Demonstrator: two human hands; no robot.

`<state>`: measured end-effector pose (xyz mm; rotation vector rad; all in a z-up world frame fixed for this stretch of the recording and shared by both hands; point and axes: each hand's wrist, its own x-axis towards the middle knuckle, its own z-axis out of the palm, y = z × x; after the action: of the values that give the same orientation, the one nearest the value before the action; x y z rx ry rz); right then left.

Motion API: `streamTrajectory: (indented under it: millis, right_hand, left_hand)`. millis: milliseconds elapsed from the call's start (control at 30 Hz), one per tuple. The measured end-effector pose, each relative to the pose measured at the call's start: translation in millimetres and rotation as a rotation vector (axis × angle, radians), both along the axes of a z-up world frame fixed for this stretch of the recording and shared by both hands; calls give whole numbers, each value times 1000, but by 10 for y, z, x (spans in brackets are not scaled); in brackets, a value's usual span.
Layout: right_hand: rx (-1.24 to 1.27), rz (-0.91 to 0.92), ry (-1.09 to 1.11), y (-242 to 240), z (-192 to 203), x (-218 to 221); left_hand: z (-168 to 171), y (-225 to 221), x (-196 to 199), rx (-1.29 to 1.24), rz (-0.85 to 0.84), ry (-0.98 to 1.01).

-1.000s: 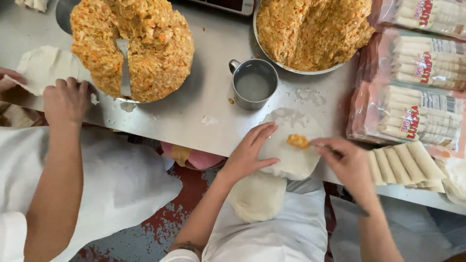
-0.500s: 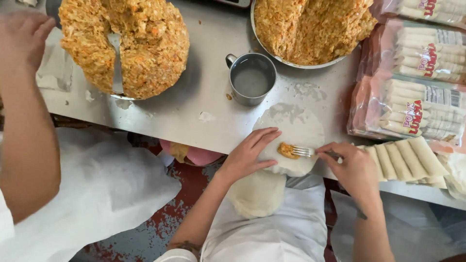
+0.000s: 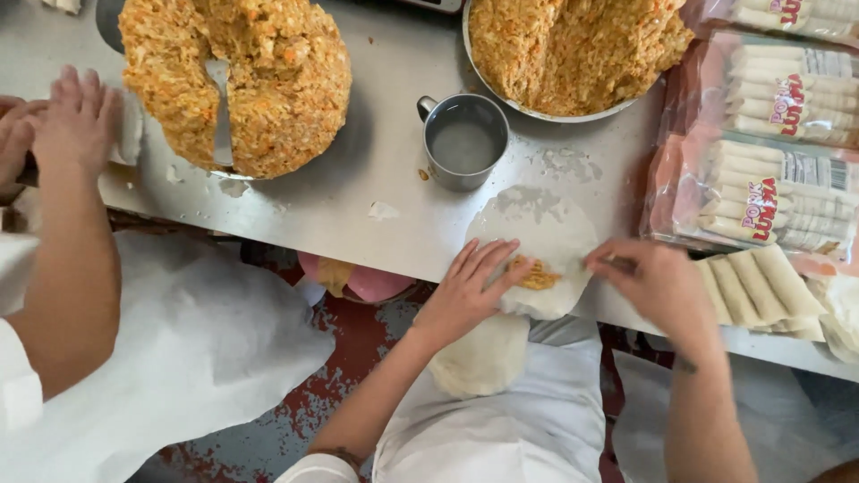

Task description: Rolling lumpia (spring rolls) by placing filling on a wrapper and rolling it into a cylinder.

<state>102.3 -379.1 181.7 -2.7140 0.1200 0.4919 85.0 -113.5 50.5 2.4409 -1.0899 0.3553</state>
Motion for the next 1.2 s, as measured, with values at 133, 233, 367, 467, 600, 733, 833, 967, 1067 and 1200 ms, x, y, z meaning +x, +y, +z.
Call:
streamTrajectory:
  millis: [133,233,367,467,600,733,833,967,1067,1200]
  right_hand:
    - [60,26,-463,-57,-196,784]
    - [-375,87,-1058,140,-651,1436]
    - [-130,181,-974,388,-742,1060]
    - [118,219,-907,415,-886,362]
    - [195,290,-799,311,-1238,-289]
    - [305,351,-801,301,-1165,-269]
    - [373,391,-739,229,-1152,-273]
    - [457,359,-611,-44,-1212,-242]
    - [318,309,-685,-96,-1384,-176]
    - [98,210,-879,184,-1368,-237]
  left_hand:
    - [191,-65,151,-343,-193,-36]
    - [163,-232,536,-374,-148,-10]
    - [-41,-393,815,-252,42,-63]
    - [-127,-381,649,-234,18,44]
    - [75,-286,365,-284,-123,174]
    - [-61,-314,333,-235,-100,135]
    - [2,-192,355,-278,-148,286]
    - [65,60,451,-435,-220,545]
    - [-86,58,579,-373,-90,391]
    - [-283,-109,489,-124,49,-27]
